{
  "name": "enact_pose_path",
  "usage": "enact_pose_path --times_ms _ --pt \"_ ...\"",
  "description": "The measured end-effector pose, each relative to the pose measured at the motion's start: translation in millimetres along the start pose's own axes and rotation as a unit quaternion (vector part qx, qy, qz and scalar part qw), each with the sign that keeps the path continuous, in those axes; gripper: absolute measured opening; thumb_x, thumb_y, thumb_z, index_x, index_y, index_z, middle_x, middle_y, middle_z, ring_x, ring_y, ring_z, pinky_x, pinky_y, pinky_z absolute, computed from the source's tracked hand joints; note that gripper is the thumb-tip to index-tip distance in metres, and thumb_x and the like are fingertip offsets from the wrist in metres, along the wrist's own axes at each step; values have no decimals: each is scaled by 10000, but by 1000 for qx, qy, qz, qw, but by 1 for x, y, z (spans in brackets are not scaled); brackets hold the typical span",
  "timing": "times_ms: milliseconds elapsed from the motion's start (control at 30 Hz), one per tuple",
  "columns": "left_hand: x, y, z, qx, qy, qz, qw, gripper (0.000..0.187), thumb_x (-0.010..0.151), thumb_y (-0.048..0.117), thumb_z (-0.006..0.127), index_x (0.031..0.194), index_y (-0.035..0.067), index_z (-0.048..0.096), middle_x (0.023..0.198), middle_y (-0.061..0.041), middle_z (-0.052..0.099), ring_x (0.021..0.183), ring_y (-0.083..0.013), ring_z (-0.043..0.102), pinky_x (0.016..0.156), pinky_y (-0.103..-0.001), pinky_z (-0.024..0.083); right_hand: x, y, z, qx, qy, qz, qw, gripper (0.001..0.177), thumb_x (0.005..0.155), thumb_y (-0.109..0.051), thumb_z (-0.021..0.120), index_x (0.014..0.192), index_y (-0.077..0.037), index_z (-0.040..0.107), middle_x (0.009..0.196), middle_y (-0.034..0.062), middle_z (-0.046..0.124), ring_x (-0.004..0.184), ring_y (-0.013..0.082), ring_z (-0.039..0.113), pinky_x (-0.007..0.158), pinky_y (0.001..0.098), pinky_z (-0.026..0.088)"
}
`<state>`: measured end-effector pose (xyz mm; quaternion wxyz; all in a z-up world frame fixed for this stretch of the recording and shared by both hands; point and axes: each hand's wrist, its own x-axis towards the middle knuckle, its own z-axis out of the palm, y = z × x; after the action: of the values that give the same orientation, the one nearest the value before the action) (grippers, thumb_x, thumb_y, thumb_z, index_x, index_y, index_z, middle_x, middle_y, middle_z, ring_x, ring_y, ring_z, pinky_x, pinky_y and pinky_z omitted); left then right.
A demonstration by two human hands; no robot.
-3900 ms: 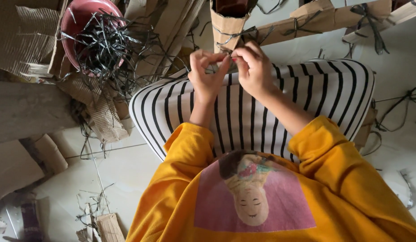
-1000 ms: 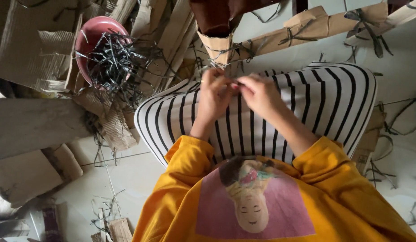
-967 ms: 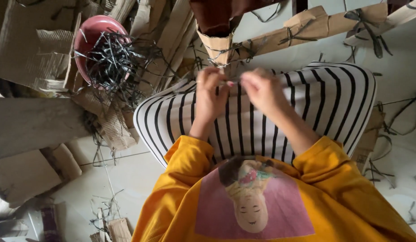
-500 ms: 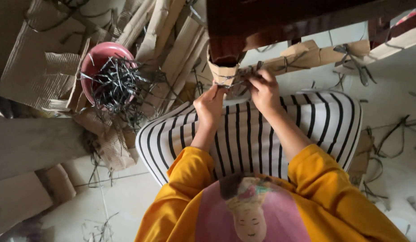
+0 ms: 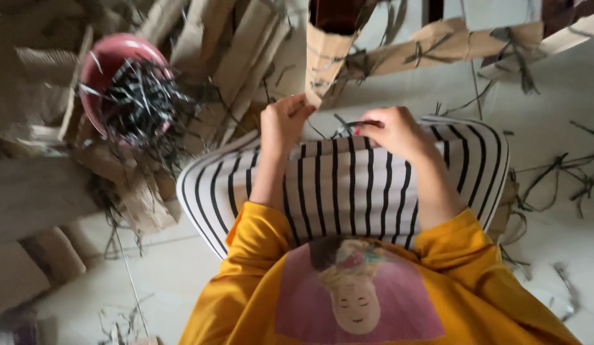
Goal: The person wraps furniture legs with paper and secures them with black ties by hand.
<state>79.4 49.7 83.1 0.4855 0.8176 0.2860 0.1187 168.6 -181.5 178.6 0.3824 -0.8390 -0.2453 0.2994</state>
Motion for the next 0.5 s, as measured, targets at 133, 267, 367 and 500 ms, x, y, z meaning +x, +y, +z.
enact_pose_path --times_ms 133,267,367,500 --pt "2 -29 -12 51 -70 -29 996 210 908 371 792 1055 222 805 790 34 784 821 -160 776 744 -289 608 3 22 -10 -26 -44 9 999 208 855 -202 813 1011 -67 788 787 233 740 775 356 719 736 465 513" --pt "-1 -43 -2 113 -108 -28 987 137 842 360 820 936 260 818 759 48 772 818 -205 766 763 -339 613 11 38 -19 -37 -8 54 998 155 975 -210 729 1060 -97 792 889 157 759 855 274 704 826 418 513" --pt "-2 -48 13 134 -187 -41 972 82 841 302 788 868 228 812 751 14 772 828 -247 760 790 -392 609 42 87 -12 -125 -7 135 983 238 997 -314 682 1134 -151 788 1017 127 762 992 337 710 867 459 528" --pt "-4 -66 49 164 -227 20 960 128 811 290 804 867 174 801 800 -78 764 834 -337 746 774 -446 612 64 145 17 -325 7 127 937 384 901 -301 761 1261 -170 743 1168 176 711 1072 412 678 856 541 554"
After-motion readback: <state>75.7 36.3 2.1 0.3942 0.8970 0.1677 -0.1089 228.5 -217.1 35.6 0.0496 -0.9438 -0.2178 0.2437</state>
